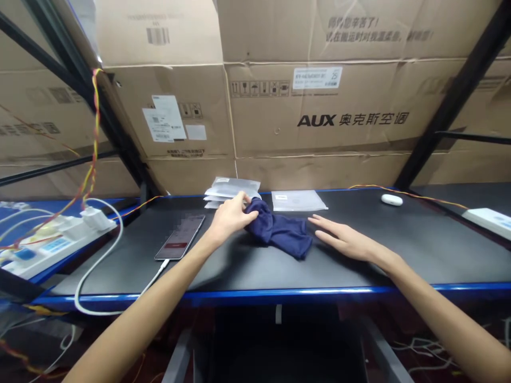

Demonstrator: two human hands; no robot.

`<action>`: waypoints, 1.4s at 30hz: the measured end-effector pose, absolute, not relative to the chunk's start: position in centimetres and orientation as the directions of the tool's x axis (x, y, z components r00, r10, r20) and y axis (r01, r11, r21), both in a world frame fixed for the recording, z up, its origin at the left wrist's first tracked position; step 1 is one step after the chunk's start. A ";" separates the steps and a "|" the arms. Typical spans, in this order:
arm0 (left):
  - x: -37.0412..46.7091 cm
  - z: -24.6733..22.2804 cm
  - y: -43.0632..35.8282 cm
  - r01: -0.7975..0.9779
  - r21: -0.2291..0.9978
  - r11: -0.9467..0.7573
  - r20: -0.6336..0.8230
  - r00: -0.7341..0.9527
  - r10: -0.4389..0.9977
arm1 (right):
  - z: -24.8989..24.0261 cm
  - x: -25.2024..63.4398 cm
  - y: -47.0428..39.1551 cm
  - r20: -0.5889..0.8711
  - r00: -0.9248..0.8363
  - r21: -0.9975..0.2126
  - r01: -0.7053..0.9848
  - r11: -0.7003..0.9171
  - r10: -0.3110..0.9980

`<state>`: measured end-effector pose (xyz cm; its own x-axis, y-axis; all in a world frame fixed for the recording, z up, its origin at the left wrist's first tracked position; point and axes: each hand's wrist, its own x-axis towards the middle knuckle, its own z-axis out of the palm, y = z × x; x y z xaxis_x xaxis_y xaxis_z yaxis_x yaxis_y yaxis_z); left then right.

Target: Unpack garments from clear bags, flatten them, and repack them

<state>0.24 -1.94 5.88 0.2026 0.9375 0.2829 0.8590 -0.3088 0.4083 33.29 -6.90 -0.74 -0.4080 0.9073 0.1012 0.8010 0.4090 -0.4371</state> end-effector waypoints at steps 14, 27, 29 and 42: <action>3.6 1.9 -5.7 0.461 0.277 -0.843 0.249 0.813 0.526 | -1.8 34.6 -7.1 0.202 -0.340 -0.410 0.822 0.395 0.918; -1.4 -1.2 -1.8 0.692 0.298 -0.658 0.082 0.668 0.740 | 0.2 28.4 -4.9 0.144 -0.597 -0.424 0.684 0.594 0.790; -0.7 -1.5 -0.9 0.680 0.297 -0.670 0.111 0.673 0.731 | -0.3 28.4 -5.0 0.149 -0.613 -0.408 0.677 0.613 0.776; 5.5 -1.4 3.9 0.558 0.297 -0.775 0.302 0.715 0.630 | 0.8 31.8 -4.7 0.055 -0.487 -0.481 0.752 0.450 0.872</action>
<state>5.52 3.91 -1.40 0.7155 0.6301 0.3017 0.5576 -0.7752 0.2968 31.80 -4.68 0.80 -0.4868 0.8717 0.0553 0.7520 0.4505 -0.4812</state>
